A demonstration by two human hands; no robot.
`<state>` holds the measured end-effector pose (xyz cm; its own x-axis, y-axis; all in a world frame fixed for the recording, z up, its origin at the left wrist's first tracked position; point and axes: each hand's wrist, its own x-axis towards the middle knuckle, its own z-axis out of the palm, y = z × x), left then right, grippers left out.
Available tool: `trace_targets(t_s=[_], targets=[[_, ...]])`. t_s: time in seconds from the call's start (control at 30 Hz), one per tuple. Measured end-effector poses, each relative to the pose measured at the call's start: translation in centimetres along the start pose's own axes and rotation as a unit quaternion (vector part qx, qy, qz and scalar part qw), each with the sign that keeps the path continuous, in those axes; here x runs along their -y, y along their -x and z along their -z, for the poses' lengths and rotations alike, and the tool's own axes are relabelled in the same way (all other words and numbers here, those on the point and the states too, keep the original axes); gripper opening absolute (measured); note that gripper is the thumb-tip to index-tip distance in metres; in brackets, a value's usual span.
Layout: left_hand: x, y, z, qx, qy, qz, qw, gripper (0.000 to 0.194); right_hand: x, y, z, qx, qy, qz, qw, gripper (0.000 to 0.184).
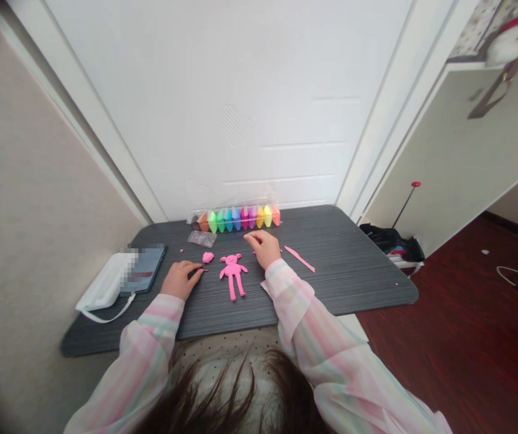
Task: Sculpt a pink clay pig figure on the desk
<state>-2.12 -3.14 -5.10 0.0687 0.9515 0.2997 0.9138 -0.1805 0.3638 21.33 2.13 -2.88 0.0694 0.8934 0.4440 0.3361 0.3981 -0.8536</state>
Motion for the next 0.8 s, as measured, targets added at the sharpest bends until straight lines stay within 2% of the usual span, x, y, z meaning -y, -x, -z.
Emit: trace_targets(t_s=[0.27, 0.47, 0.6, 0.8], targets=[[0.6, -0.1, -0.3, -0.017, 0.0, -0.014, 1.0, 0.026, -0.6, 0.1, -0.4, 0.02, -0.068, -0.035, 0.997, 0.029], [0.8, 0.0, -0.3, -0.048, 0.01, -0.01, 0.999, 0.025, -0.4, -0.1, -0.6, 0.042, -0.139, -0.073, 0.987, 0.022], [0.8, 0.0, -0.3, -0.061, 0.019, -0.008, 0.998, 0.024, -0.2, -0.4, -0.5, 0.059, -0.176, -0.094, 0.978, 0.024], [0.4, 0.0, 0.1, -0.085, 0.045, 0.001, 0.995, 0.021, 0.5, 0.1, 0.6, 0.093, -0.206, -0.123, 0.966, 0.027]])
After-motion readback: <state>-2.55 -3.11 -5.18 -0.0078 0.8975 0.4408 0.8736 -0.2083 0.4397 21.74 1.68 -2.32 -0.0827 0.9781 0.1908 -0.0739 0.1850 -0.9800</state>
